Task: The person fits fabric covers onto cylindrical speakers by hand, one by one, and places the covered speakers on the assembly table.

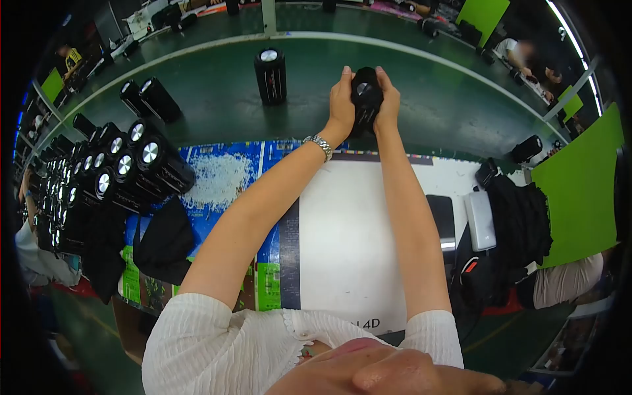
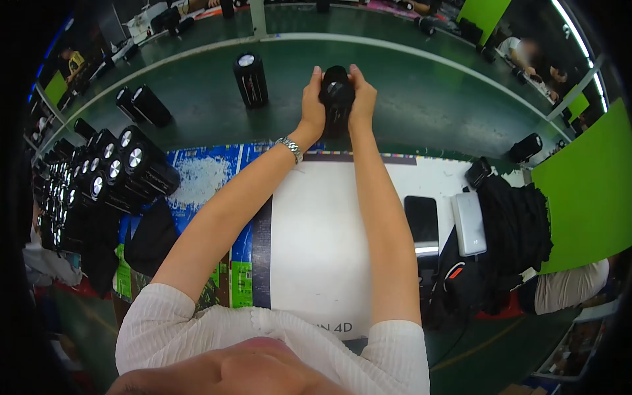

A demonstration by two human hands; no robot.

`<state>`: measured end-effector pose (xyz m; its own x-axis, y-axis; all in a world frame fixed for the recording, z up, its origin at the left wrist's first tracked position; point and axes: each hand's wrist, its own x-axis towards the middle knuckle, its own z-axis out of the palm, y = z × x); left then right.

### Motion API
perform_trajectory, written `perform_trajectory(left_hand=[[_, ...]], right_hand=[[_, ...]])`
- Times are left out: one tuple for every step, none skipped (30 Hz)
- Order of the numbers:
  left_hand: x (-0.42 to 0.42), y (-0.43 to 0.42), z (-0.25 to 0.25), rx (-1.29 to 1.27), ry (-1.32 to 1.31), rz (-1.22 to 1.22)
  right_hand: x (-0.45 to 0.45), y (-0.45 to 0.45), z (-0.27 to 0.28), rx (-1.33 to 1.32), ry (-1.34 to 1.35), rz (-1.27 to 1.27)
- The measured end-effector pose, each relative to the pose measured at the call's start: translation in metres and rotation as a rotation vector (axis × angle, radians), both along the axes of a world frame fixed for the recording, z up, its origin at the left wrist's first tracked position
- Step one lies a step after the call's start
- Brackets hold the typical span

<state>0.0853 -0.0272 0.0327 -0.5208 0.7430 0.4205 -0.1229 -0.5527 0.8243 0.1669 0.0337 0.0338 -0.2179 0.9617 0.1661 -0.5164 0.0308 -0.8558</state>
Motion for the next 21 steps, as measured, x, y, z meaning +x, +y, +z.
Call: perform_trajectory(left_hand=[[0.003,0.002,-0.011,-0.027,0.031,0.043],[0.006,0.007,-0.019,-0.053,0.065,0.081],[0.007,0.011,-0.026,-0.075,0.100,0.118],[0.008,0.012,-0.023,-0.166,0.163,0.152],[0.010,0.013,-0.025,-0.213,0.168,0.135],[0.009,0.017,-0.022,-0.246,0.175,0.126],[0.006,0.024,-0.022,-0.276,0.178,0.123],[0.005,0.029,-0.023,-0.259,0.169,0.172],[0.002,0.032,-0.025,-0.283,0.172,0.117],[0.001,0.030,-0.019,-0.300,0.177,0.058],[0.002,0.026,-0.011,-0.315,0.184,-0.005],[0.006,0.016,0.003,-0.315,0.017,-0.109],[0.007,0.014,0.010,-0.263,0.033,-0.116],[0.006,0.012,0.014,-0.215,0.051,-0.121],[0.005,0.011,0.019,-0.172,0.071,-0.125],[0.004,0.008,0.026,-0.217,0.248,-0.079],[0.003,0.007,0.032,-0.242,0.213,-0.080],[0.003,0.006,0.037,-0.277,0.175,-0.079],[0.003,0.008,0.034,-0.316,0.132,-0.076],[0.004,0.012,0.025,-0.270,0.092,-0.070],[0.006,0.016,0.015,-0.262,0.086,-0.020]], right_hand=[[0.002,0.000,-0.016,-0.028,-0.036,-0.074],[0.003,0.006,-0.039,-0.054,-0.073,-0.151],[0.003,0.013,-0.061,-0.076,-0.111,-0.228],[0.008,0.020,-0.070,0.104,-0.311,-0.262],[0.013,0.024,-0.076,0.282,-0.497,-0.325],[0.014,0.027,-0.079,0.165,-0.379,-0.292],[0.013,0.025,-0.072,0.053,-0.261,-0.253],[0.013,0.022,-0.064,0.055,-0.234,-0.260],[0.016,0.018,-0.055,0.058,-0.208,-0.266],[0.019,0.011,-0.037,0.066,-0.178,-0.276],[0.023,0.001,-0.012,0.055,-0.109,-0.218],[0.029,-0.011,0.016,0.047,-0.042,-0.163],[0.031,-0.014,0.034,0.041,0.023,-0.105],[0.028,-0.009,0.034,0.069,-0.108,-0.078],[0.021,-0.012,0.034,0.004,-0.190,-0.037],[0.018,-0.019,0.036,-0.003,-0.156,0.009],[0.017,-0.026,0.036,-0.022,-0.121,0.057],[0.015,-0.029,0.033,-0.038,-0.078,0.054],[0.013,-0.031,0.028,-0.059,-0.038,0.052],[0.011,-0.033,0.023,-0.080,0.003,0.048],[0.013,-0.033,0.019,-0.014,-0.002,0.025]])
